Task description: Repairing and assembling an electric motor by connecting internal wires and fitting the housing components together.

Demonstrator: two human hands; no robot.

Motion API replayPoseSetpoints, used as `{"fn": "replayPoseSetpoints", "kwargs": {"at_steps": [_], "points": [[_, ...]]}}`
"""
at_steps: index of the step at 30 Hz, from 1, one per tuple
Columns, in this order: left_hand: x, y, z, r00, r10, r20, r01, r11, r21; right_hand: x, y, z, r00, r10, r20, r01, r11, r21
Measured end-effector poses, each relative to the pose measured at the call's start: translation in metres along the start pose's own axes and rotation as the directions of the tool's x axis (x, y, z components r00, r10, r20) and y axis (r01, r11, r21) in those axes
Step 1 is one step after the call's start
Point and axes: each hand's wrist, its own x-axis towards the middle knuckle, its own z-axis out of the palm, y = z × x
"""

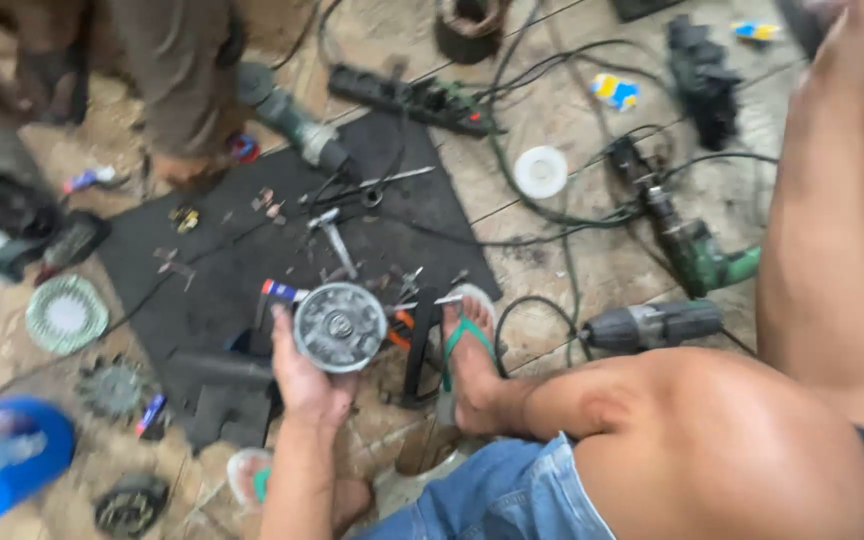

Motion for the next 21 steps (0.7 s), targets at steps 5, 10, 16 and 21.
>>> {"fn": "replayPoseSetpoints", "kwargs": {"at_steps": [5,10,16,21], "points": [[-0.001,-0.004,-0.018,0.999,-0.013,-0.042,0.011,0.998,-0.055,-0.147,-0.034,0.081,0.998,0.066,0.011,-0.065,0.997,-0.052],[-0.012,-0.002,-0.016,0.996,0.022,0.083,-0.02,1.0,-0.018,-0.274,-0.071,0.178,0.734,0.353,0.58,-0.25,0.935,-0.252],[-0.008,-0.01,-0.039,0.996,0.006,0.084,-0.006,1.0,0.004,-0.314,-0.077,0.247,0.673,0.42,0.608,-0.352,0.906,-0.236],[-0.009,-0.016,-0.04,0.998,-0.049,0.047,0.05,0.998,-0.035,-0.348,-0.069,0.218,0.814,0.279,0.509,-0.186,0.956,-0.226]]}}
